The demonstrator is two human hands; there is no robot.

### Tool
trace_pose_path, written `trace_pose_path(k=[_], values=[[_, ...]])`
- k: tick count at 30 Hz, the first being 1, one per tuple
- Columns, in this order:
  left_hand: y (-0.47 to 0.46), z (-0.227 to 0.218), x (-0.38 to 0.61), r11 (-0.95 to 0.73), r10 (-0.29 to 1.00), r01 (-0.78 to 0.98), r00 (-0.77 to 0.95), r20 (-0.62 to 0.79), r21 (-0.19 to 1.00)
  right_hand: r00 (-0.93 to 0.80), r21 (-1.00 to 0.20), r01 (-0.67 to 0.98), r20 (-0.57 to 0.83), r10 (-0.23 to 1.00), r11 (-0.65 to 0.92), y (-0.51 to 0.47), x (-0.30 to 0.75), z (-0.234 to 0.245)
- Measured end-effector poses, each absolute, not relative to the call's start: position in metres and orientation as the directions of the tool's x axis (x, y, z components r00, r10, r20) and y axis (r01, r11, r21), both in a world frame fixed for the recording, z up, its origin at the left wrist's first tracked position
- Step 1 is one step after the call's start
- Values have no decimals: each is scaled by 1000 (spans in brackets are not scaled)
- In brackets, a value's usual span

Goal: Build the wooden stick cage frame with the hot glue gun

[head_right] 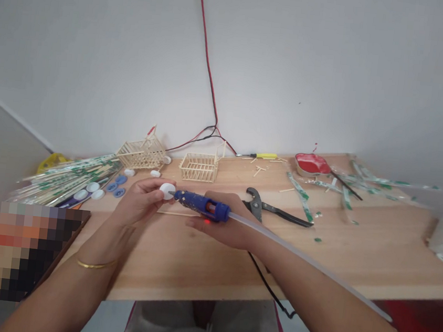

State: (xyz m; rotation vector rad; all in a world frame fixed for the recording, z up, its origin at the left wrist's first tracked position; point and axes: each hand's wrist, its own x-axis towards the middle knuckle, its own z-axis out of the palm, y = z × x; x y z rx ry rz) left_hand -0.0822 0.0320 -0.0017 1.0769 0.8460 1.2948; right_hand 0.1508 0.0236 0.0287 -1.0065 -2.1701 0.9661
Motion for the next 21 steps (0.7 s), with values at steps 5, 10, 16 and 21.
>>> trace_pose_path(k=[5, 10, 16, 21], values=[[32, 0, -82, -59, 990, -306, 107, 96, 950, -571, -790, 402, 179, 801, 463, 23, 150, 29], [32, 0, -83, -67, 992, -277, 87, 94, 959, -568, -795, 399, 178, 804, 458, 24, 149, 28], [33, -1, -84, -81, 992, -240, 79, 103, 967, -566, -802, 392, 176, 806, 450, 23, 147, 29], [32, 2, -83, -109, 992, -189, 37, 118, 976, -562, -819, 367, 183, 806, 442, 23, 146, 26]])
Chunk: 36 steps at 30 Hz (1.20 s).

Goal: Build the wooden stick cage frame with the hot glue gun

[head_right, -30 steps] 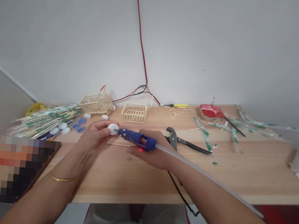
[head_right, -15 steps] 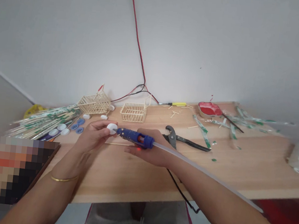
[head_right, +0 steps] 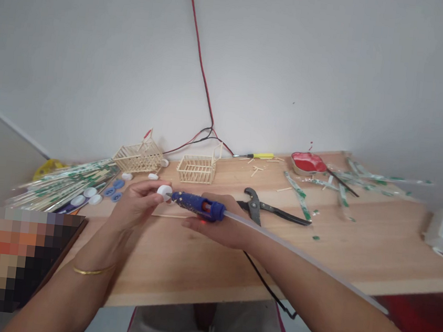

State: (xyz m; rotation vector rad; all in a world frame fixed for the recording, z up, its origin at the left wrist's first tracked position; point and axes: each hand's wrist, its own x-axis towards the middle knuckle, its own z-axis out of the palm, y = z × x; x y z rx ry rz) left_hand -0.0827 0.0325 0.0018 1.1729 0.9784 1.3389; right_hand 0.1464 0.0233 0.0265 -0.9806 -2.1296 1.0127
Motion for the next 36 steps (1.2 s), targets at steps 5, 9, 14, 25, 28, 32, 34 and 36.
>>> trace_pose_path(k=[5, 9, 14, 25, 28, 32, 34, 36], values=[[33, 0, -84, -171, 985, -137, -1, 173, 976, -546, -829, 362, 183, 818, 427, 28, 145, 15], [33, -1, -87, -222, 975, -63, -28, 221, 973, -559, -868, 336, 128, 819, 365, 30, 143, 14], [32, 0, -87, -248, 969, -38, -29, 247, 968, -561, -933, 306, -15, 828, 190, 30, 142, 10], [36, -7, -89, -160, 987, -135, 14, 163, 978, -534, -852, 387, 103, 839, 352, 32, 142, 14], [34, -4, -86, -118, 991, -166, 35, 126, 979, -535, -836, 397, 123, 836, 378, 31, 143, 16], [33, -1, -83, -117, 991, -163, 41, 125, 980, -543, -830, 377, 161, 824, 410, 29, 144, 15], [33, -1, -83, -129, 990, -154, 31, 135, 980, -552, -836, 373, 150, 820, 403, 29, 144, 15], [34, -3, -85, -145, 989, -147, 15, 149, 978, -549, -846, 371, 134, 825, 384, 30, 144, 14]])
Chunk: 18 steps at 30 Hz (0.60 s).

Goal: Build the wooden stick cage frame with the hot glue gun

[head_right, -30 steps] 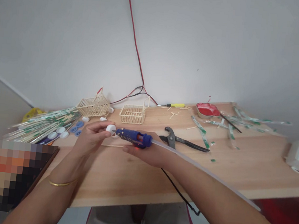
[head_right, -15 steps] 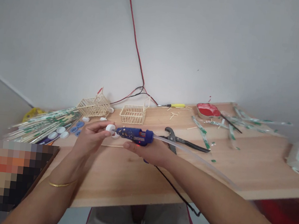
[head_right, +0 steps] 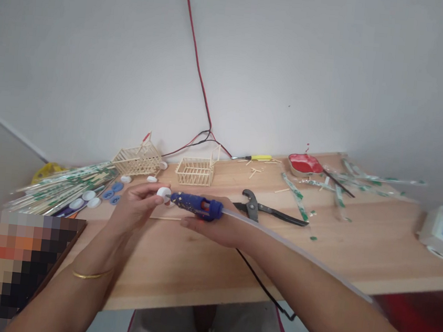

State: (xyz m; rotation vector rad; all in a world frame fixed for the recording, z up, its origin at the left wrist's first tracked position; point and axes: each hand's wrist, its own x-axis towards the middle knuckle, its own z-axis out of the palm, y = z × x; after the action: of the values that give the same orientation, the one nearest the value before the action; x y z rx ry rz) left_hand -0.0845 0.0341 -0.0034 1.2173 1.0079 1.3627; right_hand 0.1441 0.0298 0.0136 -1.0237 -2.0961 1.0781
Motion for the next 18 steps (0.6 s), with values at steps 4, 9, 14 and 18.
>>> trace_pose_path(k=[4, 9, 14, 18], values=[[35, -6, -87, -220, 975, -104, -13, 220, 970, -542, -894, 347, 56, 839, 284, 30, 143, 13], [34, -5, -87, -323, 945, 33, -51, 324, 946, -540, -970, 239, -103, 836, 35, 28, 137, 8], [34, -5, -86, -352, 933, 67, -54, 356, 933, -567, -993, 88, -111, 816, -74, 28, 133, 3], [36, -10, -88, -295, 955, -13, -22, 295, 955, -524, -967, 250, -95, 847, 46, 30, 138, 4]])
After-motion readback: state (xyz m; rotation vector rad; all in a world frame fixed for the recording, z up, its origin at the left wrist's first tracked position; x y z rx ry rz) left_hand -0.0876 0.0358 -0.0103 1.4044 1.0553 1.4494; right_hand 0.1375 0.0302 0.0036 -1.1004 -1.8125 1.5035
